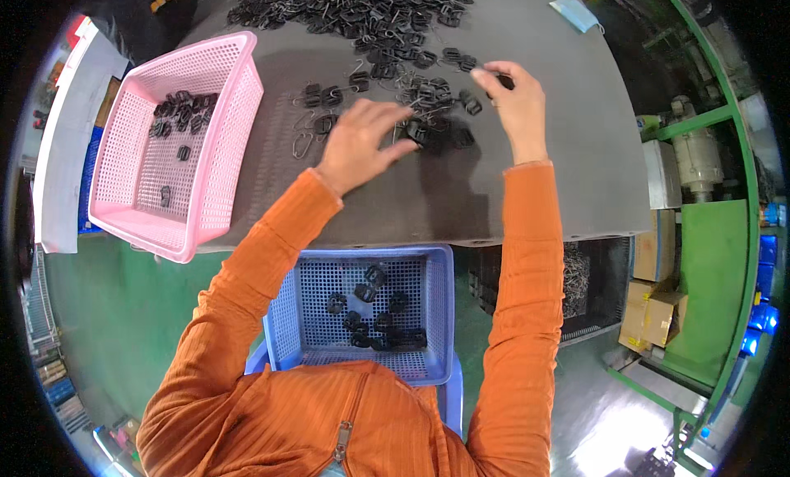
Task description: The person sits down at a workstation, pulls parts closer, and detaches metal hooks from plastic buckles by hand, placing the separated buckles into a basket.
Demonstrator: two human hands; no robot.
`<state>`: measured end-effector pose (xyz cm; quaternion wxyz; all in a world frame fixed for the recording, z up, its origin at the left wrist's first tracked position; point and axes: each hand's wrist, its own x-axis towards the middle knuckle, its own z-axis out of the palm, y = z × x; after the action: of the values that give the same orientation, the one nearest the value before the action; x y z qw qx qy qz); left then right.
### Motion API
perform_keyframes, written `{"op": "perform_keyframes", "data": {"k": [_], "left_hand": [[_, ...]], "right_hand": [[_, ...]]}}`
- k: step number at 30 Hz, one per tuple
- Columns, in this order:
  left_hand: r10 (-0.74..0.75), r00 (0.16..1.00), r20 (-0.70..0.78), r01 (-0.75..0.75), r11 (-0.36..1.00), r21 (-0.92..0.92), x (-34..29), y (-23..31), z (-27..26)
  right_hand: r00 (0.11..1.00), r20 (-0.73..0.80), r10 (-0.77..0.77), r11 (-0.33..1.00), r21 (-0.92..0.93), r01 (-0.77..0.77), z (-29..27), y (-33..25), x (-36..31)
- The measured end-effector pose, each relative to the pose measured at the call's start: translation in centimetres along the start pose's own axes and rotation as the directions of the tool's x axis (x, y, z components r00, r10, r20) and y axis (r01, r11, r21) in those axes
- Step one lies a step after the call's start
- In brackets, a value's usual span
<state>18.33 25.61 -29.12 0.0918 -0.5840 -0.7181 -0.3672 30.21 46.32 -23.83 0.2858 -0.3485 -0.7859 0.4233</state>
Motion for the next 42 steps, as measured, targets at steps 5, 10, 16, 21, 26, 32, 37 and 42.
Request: {"op": "perform_keyframes", "data": {"k": [5, 10, 16, 21, 26, 32, 37, 42], "left_hand": [[-0.003, 0.998, 0.063, 0.0, 0.999, 0.046, 1.4, -0.7, 2.6], [-0.453, 0.804, 0.384, 0.594, 0.623, -0.508, 2.5, -4.3, -1.7], [-0.433, 0.806, 0.402, 0.587, 0.503, -0.635, 4.2, -4.9, -4.6], [-0.21, 0.882, 0.422, 0.39, 0.827, -0.404, 4.5, -5.8, -5.8], [-0.376, 0.712, 0.593, 0.673, 0.126, -0.729, 3.4, -4.2, -5.1], [-0.146, 0.969, 0.2, 0.159, 0.986, -0.054, 0.9, 3.3, 2.1], [-0.078, 0.995, 0.062, 0.077, 0.997, 0.028, -0.2, 2.8, 3.0], [-0.301, 0.874, 0.382, 0.421, 0.862, -0.282, -1.2, 4.5, -2.0]], "right_hand": [[0.994, 0.083, 0.077, 0.979, -0.194, -0.059, -2.2, 4.1, 0.6], [0.985, 0.145, 0.095, 0.862, -0.506, -0.008, 0.7, 3.0, -2.5], [0.953, 0.292, -0.084, 0.884, -0.419, 0.206, 2.2, 2.3, -2.3], [0.992, 0.094, -0.088, 0.954, -0.279, 0.111, -0.7, 3.3, -2.0], [0.997, 0.072, 0.009, 0.951, -0.309, 0.013, -2.3, 5.8, -1.7], [0.995, 0.058, -0.075, 0.852, -0.516, 0.094, -0.8, 6.6, -2.4], [0.93, 0.129, 0.343, 0.938, -0.003, -0.346, -3.0, 3.7, -2.6], [0.971, 0.226, -0.072, 0.97, -0.211, 0.121, -1.8, 4.0, -4.4]]}}
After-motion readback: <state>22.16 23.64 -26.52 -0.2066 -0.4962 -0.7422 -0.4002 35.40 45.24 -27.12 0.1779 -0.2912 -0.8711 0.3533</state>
